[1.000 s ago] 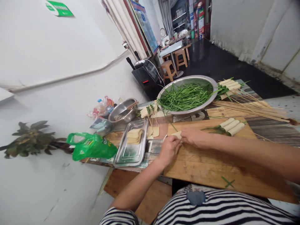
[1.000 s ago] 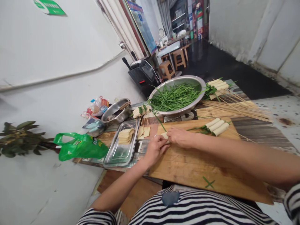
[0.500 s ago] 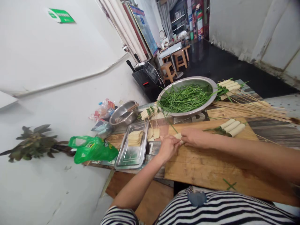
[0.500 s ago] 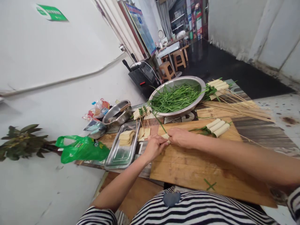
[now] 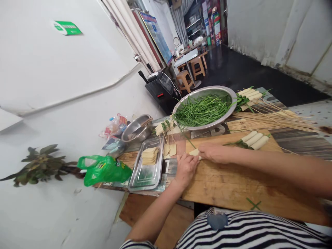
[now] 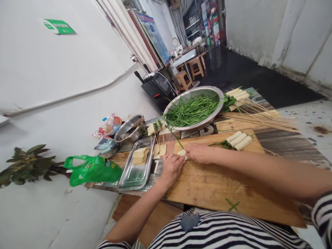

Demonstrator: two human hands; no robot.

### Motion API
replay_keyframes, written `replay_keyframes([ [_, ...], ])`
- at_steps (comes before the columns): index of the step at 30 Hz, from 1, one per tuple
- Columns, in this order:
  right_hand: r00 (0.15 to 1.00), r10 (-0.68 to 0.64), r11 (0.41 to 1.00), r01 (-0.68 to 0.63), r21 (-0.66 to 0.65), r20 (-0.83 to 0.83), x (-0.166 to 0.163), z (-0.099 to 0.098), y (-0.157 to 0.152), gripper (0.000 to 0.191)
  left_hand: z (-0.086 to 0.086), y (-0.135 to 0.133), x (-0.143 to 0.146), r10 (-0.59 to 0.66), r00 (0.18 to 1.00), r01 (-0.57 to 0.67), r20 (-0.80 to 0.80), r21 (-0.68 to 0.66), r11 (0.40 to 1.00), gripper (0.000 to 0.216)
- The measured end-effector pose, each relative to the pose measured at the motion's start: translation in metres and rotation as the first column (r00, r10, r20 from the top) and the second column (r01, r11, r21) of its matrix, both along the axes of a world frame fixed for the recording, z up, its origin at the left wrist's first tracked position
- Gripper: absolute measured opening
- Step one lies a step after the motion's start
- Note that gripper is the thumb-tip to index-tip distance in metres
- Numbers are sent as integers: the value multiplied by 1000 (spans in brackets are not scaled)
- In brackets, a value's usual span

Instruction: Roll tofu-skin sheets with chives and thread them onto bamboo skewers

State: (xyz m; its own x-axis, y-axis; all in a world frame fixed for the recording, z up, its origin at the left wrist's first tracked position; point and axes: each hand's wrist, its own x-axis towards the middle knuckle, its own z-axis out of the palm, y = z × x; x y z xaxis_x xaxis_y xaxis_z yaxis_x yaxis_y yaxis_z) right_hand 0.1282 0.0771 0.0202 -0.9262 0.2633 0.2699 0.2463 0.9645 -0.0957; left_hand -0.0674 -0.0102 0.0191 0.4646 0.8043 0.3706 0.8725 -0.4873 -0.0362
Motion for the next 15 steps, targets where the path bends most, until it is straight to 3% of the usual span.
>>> replay_keyframes([
  [8,997,-22,992,30,121,-68,-1,-9,-1,32,10,4,5,84,996,-83,7,-93,992,15],
  [12,999,4,999,-2,36,-53,-3,-5,-1,34,9,7,4,107,992,-93,71,-186,978,14],
  [15,998,11,997,-15,-73,-58,-5,0,1,28,6,7,4,114,988,-95,100,-178,980,16],
])
